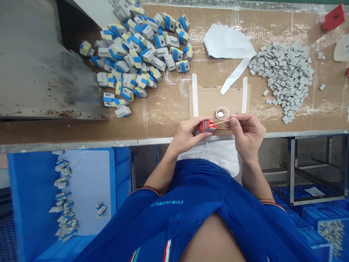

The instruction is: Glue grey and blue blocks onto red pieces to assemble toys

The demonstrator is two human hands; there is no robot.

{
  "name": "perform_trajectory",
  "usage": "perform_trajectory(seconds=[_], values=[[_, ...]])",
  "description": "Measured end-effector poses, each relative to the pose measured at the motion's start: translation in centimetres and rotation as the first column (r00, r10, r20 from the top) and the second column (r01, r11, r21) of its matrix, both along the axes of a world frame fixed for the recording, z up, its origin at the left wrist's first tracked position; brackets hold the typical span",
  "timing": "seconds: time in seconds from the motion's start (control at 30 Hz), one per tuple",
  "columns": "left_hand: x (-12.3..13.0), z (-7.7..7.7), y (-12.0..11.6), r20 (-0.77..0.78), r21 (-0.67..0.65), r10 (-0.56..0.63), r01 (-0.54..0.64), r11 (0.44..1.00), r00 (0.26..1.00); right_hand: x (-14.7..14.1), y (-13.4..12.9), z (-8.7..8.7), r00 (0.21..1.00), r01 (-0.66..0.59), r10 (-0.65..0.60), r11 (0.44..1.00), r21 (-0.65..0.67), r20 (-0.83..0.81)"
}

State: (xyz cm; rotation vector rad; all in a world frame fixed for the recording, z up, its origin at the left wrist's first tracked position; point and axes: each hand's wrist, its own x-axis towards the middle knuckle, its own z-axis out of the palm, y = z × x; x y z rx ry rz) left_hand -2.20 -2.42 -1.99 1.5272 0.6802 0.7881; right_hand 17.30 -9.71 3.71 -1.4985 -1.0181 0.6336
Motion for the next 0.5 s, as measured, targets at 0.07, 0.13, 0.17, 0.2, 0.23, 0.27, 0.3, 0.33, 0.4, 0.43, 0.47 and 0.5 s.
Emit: perform_trajectory(seconds=[0.07, 0.13, 0.17, 0.2, 0.23, 0.27, 0.3, 0.33, 0.4, 0.43, 0.47, 0.5], values=[[0.0, 0.0, 0.0, -0.008, 0.003, 0.000, 0.000, 1.000, 1.000, 0.0, 0.0, 0.0, 1.000, 0.002, -0.002, 1.000, 0.000, 0.003], [-0.1, 0.0, 0.1, -0.009, 0.008, -0.003, 0.003, 1.000, 1.000, -0.1, 0.1, -0.1, 1.000, 0.002, -0.002, 1.000, 0.016, -0.003], [-0.1, -0.1, 0.1, -0.007, 0.012, -0.004, 0.004, 1.000, 1.000, -0.1, 0.1, -0.1, 1.000, 0.002, -0.002, 1.000, 0.029, -0.004], [-0.1, -0.1, 0.1, -0.005, 0.015, -0.004, 0.004, 1.000, 1.000, -0.1, 0.2, -0.2, 1.000, 0.003, -0.003, 0.999, 0.040, -0.002], [-0.1, -0.1, 0.1, -0.004, 0.018, -0.004, 0.004, 1.000, 1.000, -0.1, 0.3, -0.3, 1.000, 0.002, -0.002, 0.999, 0.049, 0.004], [-0.1, -0.1, 0.1, -0.003, 0.020, -0.004, 0.004, 1.000, 1.000, -0.1, 0.3, -0.4, 1.000, 0.002, -0.003, 0.998, 0.055, 0.014], [-0.1, -0.2, 0.1, -0.003, 0.021, -0.004, 0.004, 1.000, 1.000, -0.1, 0.3, -0.5, 1.000, 0.003, -0.004, 0.998, 0.063, 0.026], [-0.1, -0.2, 0.1, -0.004, 0.023, -0.004, 0.005, 1.000, 1.000, -0.1, 0.4, -0.6, 0.999, 0.002, -0.005, 0.997, 0.073, 0.038], [-0.1, -0.1, 0.1, -0.010, 0.025, -0.006, 0.006, 1.000, 1.000, 0.0, 0.3, -0.8, 0.998, -0.001, -0.005, 0.995, 0.098, 0.061], [-0.1, -0.1, 0.1, -0.015, 0.025, -0.005, 0.005, 1.000, 1.000, 0.1, 0.3, -0.9, 0.997, -0.004, -0.005, 0.994, 0.111, 0.077], [-0.1, -0.1, 0.1, -0.020, 0.024, -0.004, 0.005, 1.000, 1.000, 0.2, 0.2, -1.0, 0.995, -0.006, -0.006, 0.993, 0.118, 0.098], [-0.2, -0.2, 0.1, -0.023, 0.021, -0.004, 0.005, 1.000, 1.000, 0.2, 0.2, -1.0, 0.992, -0.009, -0.007, 0.993, 0.122, 0.127]])
